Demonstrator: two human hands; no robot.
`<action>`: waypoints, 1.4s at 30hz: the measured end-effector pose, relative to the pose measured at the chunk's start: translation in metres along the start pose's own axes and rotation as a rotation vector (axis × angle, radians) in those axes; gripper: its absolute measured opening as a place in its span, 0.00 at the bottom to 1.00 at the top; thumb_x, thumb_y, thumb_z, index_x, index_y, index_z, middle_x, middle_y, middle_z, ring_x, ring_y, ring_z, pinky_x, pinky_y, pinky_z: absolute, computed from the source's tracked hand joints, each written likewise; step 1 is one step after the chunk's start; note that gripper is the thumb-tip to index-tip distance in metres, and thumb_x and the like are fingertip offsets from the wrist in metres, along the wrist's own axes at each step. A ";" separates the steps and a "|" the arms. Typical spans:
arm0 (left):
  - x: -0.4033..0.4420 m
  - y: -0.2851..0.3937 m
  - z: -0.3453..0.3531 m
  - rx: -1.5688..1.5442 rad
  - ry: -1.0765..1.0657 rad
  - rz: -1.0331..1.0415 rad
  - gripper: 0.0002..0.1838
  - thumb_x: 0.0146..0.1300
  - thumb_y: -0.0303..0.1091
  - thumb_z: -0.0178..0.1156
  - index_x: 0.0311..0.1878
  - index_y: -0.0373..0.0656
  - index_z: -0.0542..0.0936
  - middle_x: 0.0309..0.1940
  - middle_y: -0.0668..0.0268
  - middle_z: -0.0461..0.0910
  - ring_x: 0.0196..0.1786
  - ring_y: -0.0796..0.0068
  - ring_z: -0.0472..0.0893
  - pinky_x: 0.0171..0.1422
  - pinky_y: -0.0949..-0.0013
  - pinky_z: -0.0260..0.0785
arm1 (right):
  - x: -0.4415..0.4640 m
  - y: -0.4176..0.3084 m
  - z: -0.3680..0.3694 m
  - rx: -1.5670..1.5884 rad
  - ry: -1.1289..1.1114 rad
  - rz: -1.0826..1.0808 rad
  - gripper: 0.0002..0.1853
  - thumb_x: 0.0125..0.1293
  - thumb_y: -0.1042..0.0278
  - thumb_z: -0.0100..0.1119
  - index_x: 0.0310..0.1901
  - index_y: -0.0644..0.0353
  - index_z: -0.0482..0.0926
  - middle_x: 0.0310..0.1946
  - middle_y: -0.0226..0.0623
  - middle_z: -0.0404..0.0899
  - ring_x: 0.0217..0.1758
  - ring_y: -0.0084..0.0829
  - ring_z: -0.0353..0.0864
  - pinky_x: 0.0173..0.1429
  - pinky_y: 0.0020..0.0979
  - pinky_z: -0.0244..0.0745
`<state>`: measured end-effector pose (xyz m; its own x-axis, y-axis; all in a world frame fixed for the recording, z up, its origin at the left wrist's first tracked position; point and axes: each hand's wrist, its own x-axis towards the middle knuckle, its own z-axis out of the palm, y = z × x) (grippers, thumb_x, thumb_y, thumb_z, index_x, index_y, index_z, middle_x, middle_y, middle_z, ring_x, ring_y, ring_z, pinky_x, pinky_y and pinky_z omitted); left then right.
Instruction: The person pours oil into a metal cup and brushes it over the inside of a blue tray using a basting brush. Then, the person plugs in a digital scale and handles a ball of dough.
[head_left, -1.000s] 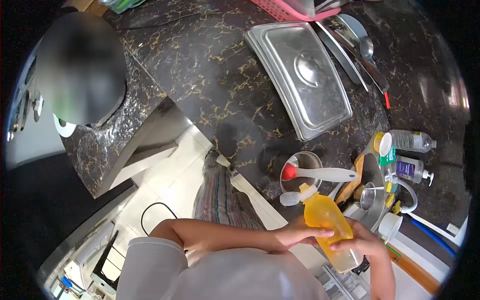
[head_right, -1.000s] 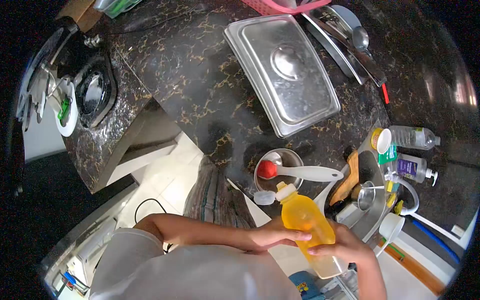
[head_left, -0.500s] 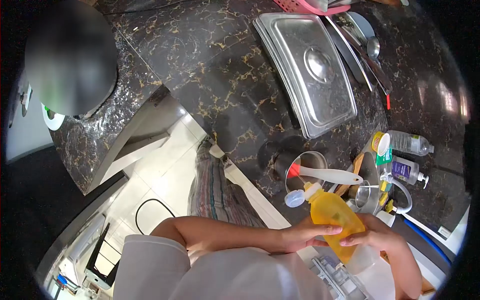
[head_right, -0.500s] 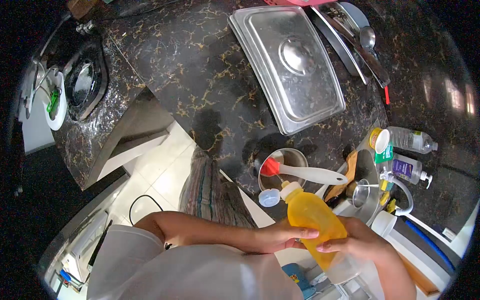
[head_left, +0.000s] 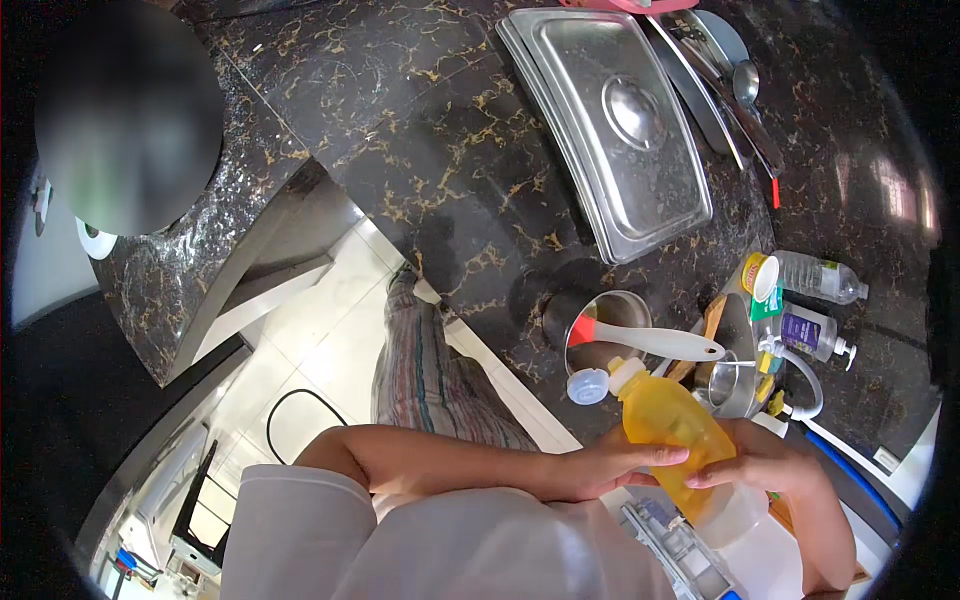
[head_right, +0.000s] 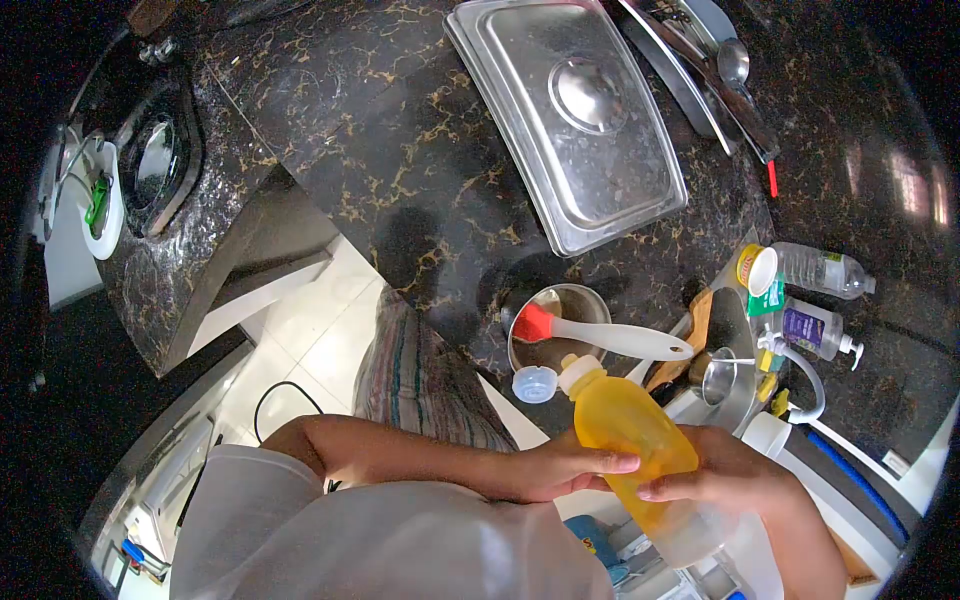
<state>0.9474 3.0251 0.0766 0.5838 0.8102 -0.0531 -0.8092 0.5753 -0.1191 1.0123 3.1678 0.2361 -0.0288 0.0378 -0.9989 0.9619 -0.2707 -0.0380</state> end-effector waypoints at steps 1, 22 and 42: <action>-0.002 0.002 0.002 -0.005 0.007 -0.002 0.30 0.63 0.41 0.61 0.65 0.47 0.63 0.59 0.67 0.69 0.62 0.71 0.70 0.65 0.62 0.67 | 0.000 -0.001 0.000 -0.021 -0.016 0.004 0.31 0.50 0.66 0.72 0.56 0.64 0.72 0.45 0.36 0.80 0.49 0.26 0.77 0.56 0.28 0.70; 0.008 -0.010 -0.006 -0.033 0.024 0.130 0.29 0.61 0.39 0.64 0.62 0.45 0.66 0.55 0.68 0.73 0.59 0.77 0.71 0.61 0.69 0.64 | 0.001 0.000 0.007 0.147 0.049 0.076 0.34 0.47 0.66 0.74 0.57 0.62 0.71 0.47 0.36 0.79 0.49 0.28 0.77 0.57 0.30 0.70; 0.005 -0.004 -0.002 0.072 0.081 0.164 0.31 0.59 0.37 0.66 0.63 0.44 0.65 0.56 0.67 0.72 0.60 0.73 0.71 0.63 0.65 0.63 | 0.009 0.010 -0.002 -0.050 0.007 -0.026 0.30 0.47 0.66 0.74 0.53 0.64 0.74 0.43 0.35 0.81 0.47 0.26 0.77 0.54 0.28 0.71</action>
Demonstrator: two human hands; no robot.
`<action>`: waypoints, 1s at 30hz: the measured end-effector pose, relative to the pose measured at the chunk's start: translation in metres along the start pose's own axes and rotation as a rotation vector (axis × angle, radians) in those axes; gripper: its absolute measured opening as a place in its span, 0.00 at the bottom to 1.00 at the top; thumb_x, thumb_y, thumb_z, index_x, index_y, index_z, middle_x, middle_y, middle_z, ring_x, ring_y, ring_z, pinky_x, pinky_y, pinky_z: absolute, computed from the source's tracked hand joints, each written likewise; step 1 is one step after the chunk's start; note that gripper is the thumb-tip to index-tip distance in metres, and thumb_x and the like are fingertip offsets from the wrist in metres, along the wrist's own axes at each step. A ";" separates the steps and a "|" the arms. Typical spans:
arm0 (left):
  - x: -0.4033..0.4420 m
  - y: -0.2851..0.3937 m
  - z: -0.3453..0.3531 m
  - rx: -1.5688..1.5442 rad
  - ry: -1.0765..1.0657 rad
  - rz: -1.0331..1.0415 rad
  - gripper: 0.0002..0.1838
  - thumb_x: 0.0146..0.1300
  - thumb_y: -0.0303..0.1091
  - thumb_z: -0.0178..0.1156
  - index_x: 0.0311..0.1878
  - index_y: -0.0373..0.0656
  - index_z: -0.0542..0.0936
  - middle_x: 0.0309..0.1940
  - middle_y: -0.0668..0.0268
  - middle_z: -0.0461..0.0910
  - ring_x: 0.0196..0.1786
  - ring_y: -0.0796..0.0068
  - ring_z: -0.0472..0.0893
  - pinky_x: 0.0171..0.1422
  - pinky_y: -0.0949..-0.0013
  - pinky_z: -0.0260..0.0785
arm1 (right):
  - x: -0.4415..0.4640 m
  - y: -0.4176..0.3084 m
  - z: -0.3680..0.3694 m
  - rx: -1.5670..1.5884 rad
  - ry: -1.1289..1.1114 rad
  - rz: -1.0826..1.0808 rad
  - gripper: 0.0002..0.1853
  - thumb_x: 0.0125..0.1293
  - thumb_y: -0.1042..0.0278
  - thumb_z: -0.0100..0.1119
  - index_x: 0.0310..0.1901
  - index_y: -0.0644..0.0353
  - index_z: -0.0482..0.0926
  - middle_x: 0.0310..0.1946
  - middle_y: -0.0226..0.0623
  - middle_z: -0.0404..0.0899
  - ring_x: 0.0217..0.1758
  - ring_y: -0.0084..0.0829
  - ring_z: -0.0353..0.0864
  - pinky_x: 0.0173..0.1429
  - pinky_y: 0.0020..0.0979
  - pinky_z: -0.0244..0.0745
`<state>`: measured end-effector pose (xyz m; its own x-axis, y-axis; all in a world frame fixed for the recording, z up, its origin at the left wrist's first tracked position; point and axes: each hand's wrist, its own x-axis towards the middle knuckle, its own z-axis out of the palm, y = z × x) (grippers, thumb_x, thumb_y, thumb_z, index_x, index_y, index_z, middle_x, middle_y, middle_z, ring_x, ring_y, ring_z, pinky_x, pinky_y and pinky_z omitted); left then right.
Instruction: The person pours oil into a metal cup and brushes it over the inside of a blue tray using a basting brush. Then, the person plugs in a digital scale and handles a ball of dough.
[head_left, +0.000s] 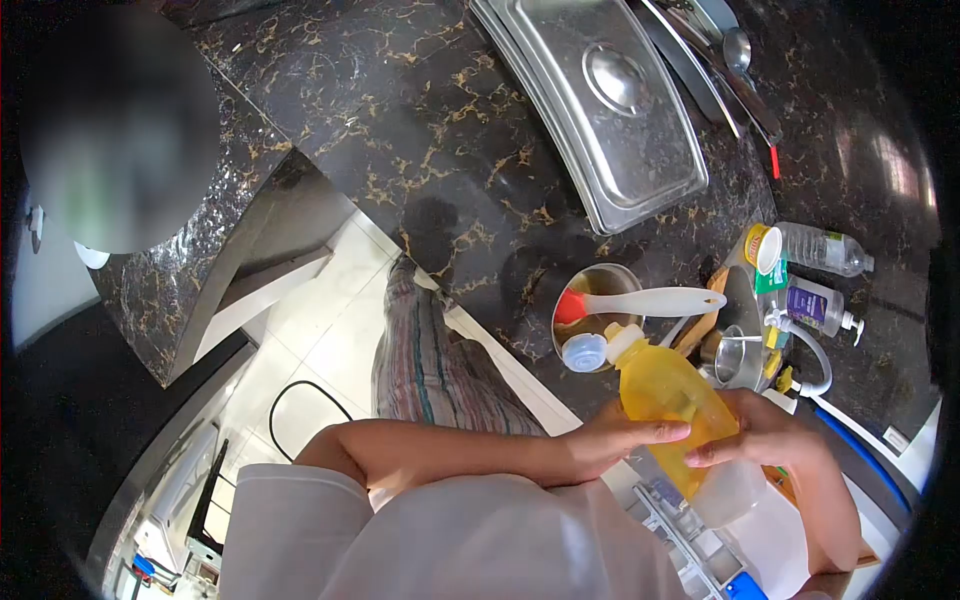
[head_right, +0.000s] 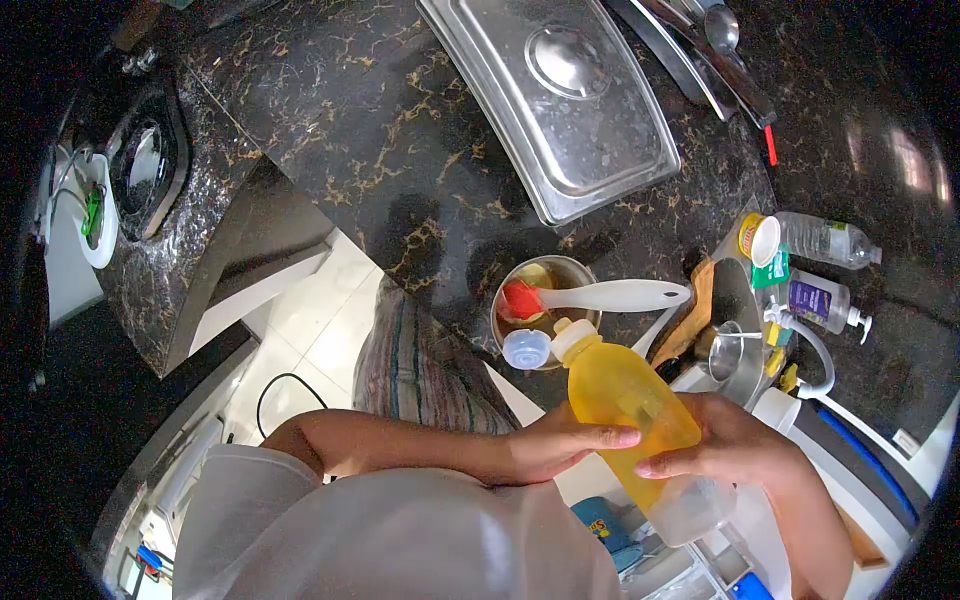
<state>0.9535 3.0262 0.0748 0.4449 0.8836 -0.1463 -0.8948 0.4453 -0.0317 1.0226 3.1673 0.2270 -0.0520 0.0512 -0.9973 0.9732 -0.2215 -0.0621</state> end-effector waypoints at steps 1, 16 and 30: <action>-0.001 0.001 0.001 -0.008 -0.001 -0.006 0.31 0.59 0.37 0.66 0.62 0.43 0.65 0.56 0.67 0.72 0.60 0.73 0.71 0.63 0.65 0.64 | 0.001 0.005 0.002 0.021 0.005 -0.045 0.31 0.48 0.67 0.74 0.55 0.64 0.73 0.45 0.35 0.80 0.49 0.25 0.76 0.55 0.29 0.71; -0.010 0.006 0.005 0.186 0.071 -0.088 0.30 0.56 0.48 0.68 0.58 0.48 0.69 0.49 0.71 0.74 0.52 0.80 0.75 0.51 0.71 0.70 | 0.007 0.024 0.022 0.022 0.142 -0.332 0.33 0.52 0.56 0.72 0.54 0.64 0.66 0.45 0.40 0.77 0.50 0.30 0.76 0.56 0.31 0.70; -0.017 0.007 0.002 0.039 0.071 -0.141 0.33 0.55 0.48 0.69 0.60 0.47 0.68 0.52 0.69 0.74 0.55 0.77 0.74 0.58 0.66 0.69 | 0.010 0.013 0.029 -0.004 0.205 -0.185 0.35 0.51 0.60 0.74 0.57 0.62 0.67 0.50 0.36 0.75 0.55 0.27 0.72 0.58 0.31 0.68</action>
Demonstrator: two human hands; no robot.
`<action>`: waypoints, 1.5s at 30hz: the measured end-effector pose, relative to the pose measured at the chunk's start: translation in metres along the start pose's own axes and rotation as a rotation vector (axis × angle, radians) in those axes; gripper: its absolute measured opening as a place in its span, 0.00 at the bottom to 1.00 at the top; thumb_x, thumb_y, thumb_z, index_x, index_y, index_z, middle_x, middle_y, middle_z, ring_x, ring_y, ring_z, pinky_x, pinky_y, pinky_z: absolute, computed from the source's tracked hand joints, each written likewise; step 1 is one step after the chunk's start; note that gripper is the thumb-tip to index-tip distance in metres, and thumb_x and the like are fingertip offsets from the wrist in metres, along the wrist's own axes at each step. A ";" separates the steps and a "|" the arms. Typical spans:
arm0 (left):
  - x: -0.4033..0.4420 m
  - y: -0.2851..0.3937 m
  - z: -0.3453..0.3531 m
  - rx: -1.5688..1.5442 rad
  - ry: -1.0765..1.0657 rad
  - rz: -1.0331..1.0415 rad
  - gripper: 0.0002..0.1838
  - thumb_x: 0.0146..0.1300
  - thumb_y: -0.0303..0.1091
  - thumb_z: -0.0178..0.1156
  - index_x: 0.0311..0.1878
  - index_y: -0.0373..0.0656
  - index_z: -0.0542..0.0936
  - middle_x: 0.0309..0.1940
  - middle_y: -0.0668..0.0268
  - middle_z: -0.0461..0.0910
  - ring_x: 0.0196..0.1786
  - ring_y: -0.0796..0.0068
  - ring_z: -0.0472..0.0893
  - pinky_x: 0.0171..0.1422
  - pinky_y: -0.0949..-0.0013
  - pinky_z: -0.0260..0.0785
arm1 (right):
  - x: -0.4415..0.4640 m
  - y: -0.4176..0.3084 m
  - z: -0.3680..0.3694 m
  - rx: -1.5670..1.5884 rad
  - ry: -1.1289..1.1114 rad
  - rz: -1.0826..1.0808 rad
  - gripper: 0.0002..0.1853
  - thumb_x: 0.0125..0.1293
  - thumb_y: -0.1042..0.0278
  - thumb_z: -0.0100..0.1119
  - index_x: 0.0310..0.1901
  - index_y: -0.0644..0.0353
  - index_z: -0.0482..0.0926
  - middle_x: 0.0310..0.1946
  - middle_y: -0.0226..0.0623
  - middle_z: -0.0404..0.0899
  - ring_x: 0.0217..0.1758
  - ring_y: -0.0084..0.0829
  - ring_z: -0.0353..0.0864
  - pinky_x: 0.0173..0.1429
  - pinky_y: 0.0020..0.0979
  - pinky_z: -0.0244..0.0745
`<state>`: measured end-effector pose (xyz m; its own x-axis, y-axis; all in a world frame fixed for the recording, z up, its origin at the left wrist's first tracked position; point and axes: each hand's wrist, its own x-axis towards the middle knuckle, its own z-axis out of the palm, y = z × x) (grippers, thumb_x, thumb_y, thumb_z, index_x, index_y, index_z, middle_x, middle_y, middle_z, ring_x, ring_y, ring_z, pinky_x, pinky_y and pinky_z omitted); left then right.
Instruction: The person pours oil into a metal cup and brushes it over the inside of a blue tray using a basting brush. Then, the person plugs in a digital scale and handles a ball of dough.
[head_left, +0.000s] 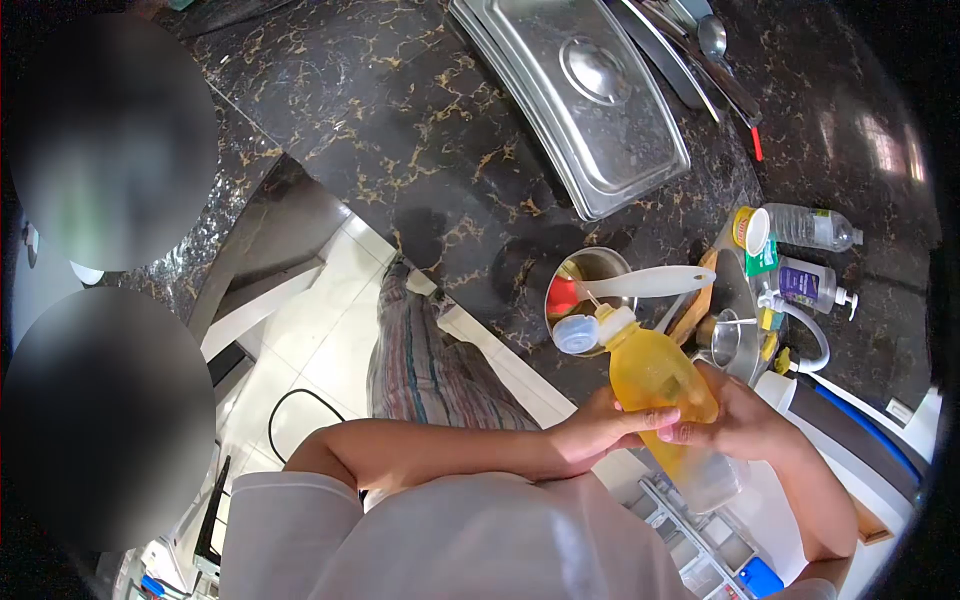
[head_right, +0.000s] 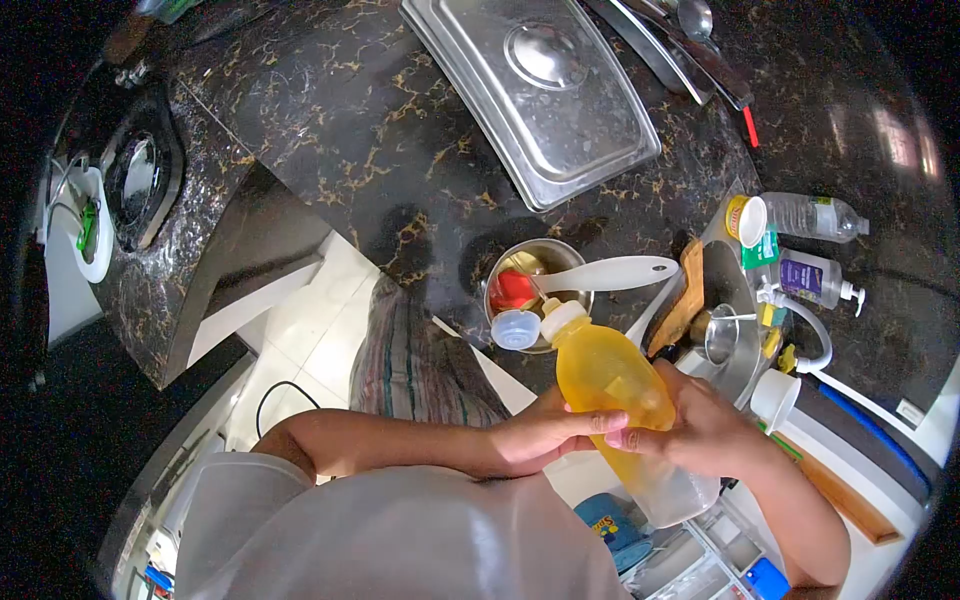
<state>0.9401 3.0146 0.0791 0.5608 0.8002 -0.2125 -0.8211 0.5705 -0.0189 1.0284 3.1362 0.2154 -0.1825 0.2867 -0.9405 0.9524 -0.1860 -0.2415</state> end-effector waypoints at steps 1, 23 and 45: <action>0.001 -0.001 -0.001 -0.001 0.002 -0.002 0.33 0.55 0.47 0.69 0.60 0.46 0.68 0.52 0.69 0.74 0.55 0.77 0.74 0.58 0.66 0.69 | 0.000 0.000 0.001 0.033 -0.009 -0.020 0.35 0.51 0.59 0.74 0.57 0.62 0.67 0.49 0.36 0.76 0.54 0.27 0.72 0.58 0.31 0.68; -0.007 0.017 -0.013 0.276 0.069 -0.144 0.34 0.58 0.34 0.67 0.65 0.43 0.61 0.60 0.63 0.68 0.62 0.74 0.69 0.65 0.66 0.65 | 0.012 0.044 0.025 -0.120 0.202 -0.227 0.31 0.48 0.57 0.73 0.51 0.60 0.69 0.37 0.44 0.80 0.41 0.41 0.82 0.47 0.36 0.75; 0.080 -0.269 0.075 1.372 -1.086 -0.515 0.46 0.42 0.57 0.73 0.60 0.38 0.69 0.62 0.59 0.60 0.67 0.63 0.59 0.69 0.62 0.54 | -0.012 0.311 0.312 1.499 1.896 -0.418 0.33 0.38 0.66 0.77 0.50 0.58 0.74 0.40 0.37 0.81 0.42 0.29 0.82 0.48 0.32 0.77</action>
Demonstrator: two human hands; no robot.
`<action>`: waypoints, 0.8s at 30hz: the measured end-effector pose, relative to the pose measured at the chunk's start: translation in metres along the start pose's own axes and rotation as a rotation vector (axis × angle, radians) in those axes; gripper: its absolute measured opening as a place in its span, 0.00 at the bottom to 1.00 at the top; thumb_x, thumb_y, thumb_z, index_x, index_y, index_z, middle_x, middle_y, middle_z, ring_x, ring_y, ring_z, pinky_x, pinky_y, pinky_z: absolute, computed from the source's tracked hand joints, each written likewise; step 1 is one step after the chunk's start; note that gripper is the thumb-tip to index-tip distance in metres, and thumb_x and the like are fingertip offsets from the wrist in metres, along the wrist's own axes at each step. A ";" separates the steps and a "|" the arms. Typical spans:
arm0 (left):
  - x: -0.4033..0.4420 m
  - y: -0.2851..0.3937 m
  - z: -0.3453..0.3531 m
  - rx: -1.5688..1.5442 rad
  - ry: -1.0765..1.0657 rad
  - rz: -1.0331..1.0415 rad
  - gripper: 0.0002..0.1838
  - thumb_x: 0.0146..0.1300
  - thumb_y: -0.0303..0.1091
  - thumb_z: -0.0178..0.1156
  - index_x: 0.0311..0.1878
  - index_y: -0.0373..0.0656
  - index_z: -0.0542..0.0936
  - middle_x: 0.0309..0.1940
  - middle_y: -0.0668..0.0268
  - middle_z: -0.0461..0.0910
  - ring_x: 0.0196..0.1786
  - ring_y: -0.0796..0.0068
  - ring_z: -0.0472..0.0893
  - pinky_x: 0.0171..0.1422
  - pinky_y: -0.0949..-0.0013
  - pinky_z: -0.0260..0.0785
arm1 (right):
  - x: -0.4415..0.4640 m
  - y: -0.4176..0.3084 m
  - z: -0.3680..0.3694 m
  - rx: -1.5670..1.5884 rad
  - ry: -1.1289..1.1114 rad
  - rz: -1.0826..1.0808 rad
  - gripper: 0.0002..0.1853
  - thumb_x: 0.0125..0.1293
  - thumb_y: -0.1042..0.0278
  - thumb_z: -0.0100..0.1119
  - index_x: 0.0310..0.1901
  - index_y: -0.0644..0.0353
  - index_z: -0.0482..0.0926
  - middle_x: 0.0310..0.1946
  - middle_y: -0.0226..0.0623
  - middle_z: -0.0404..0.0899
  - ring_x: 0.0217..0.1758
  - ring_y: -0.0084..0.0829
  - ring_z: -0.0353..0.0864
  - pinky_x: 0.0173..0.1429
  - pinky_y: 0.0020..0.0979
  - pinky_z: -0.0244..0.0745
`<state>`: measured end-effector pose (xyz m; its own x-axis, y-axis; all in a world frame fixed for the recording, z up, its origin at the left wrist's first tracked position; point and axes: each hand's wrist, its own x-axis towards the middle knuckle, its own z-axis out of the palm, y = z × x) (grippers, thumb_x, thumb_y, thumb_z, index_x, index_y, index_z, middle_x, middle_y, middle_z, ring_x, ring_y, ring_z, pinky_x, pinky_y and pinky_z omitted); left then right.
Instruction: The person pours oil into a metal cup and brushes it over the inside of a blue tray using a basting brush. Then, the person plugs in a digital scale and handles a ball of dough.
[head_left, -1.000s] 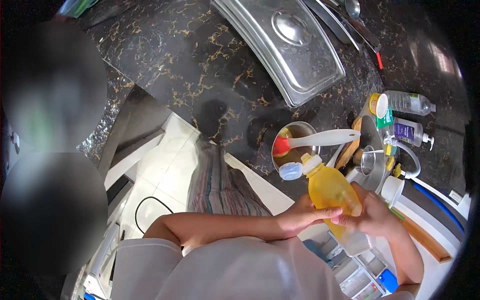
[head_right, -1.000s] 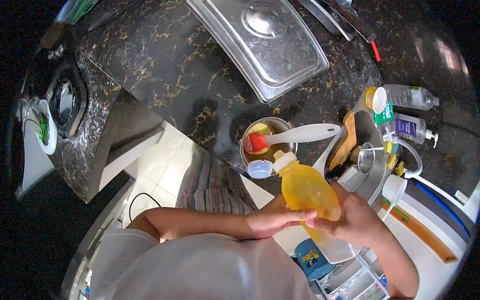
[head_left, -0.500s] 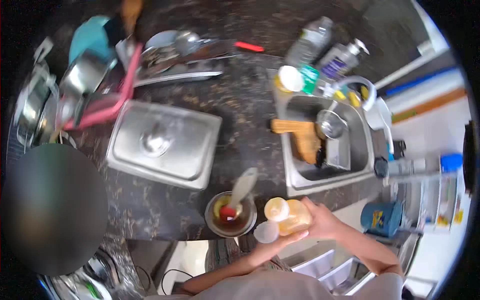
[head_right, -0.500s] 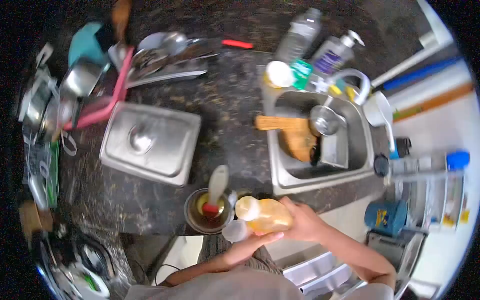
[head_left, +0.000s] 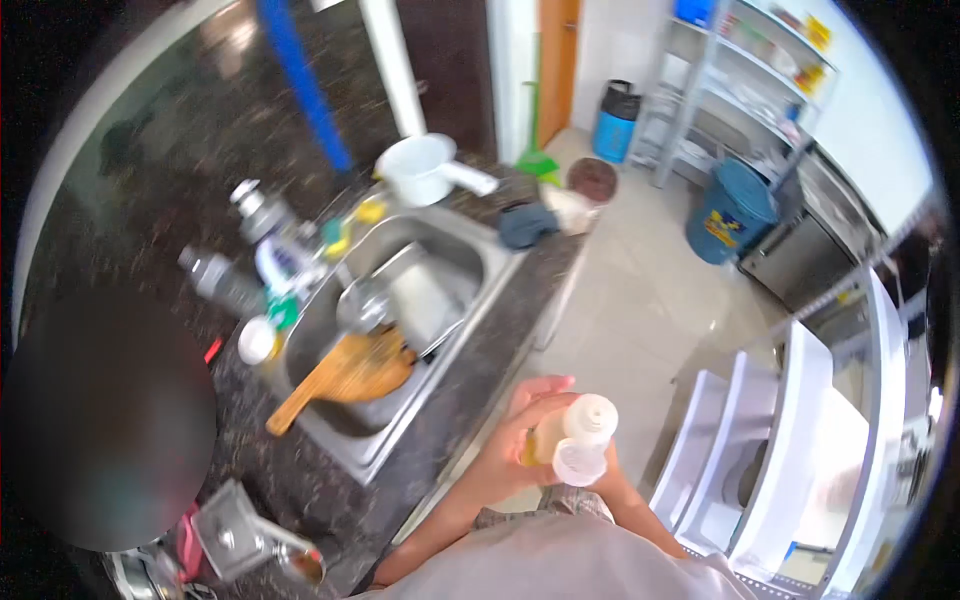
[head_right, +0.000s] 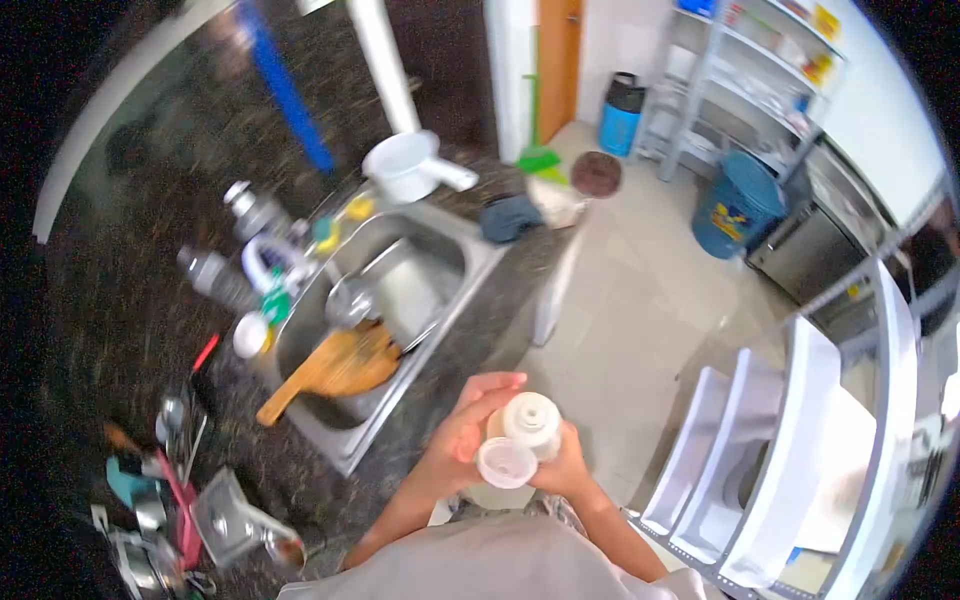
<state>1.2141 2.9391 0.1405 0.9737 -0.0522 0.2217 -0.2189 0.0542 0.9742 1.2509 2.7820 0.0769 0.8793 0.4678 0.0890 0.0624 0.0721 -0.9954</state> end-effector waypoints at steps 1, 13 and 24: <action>0.027 -0.004 0.019 0.017 -0.032 0.004 0.45 0.42 0.60 0.71 0.59 0.38 0.71 0.61 0.59 0.61 0.66 0.64 0.59 0.68 0.62 0.55 | 0.010 -0.009 -0.028 0.003 0.014 -0.034 0.33 0.38 0.66 0.78 0.50 0.59 0.74 0.40 0.37 0.81 0.42 0.29 0.82 0.48 0.32 0.77; 0.329 -0.033 0.185 -0.251 -0.162 -0.128 0.18 0.58 0.49 0.57 0.40 0.42 0.75 0.56 0.61 0.68 0.62 0.65 0.63 0.66 0.60 0.53 | 0.159 -0.026 -0.303 -0.339 0.342 -0.186 0.34 0.36 0.60 0.79 0.46 0.61 0.73 0.36 0.40 0.81 0.41 0.39 0.82 0.48 0.38 0.76; 0.668 -0.101 0.283 -0.148 -0.591 0.142 0.19 0.57 0.47 0.57 0.43 0.42 0.74 0.49 0.62 0.69 0.57 0.70 0.68 0.63 0.65 0.57 | 0.377 -0.038 -0.538 -0.618 0.868 -0.424 0.27 0.36 0.64 0.77 0.38 0.59 0.73 0.31 0.39 0.79 0.36 0.43 0.80 0.62 0.50 0.65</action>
<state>1.8693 2.6168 0.2023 0.7274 -0.5745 0.3753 -0.2914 0.2366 0.9269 1.8339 2.4817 0.1303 0.7463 -0.2734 0.6068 0.4418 -0.4785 -0.7589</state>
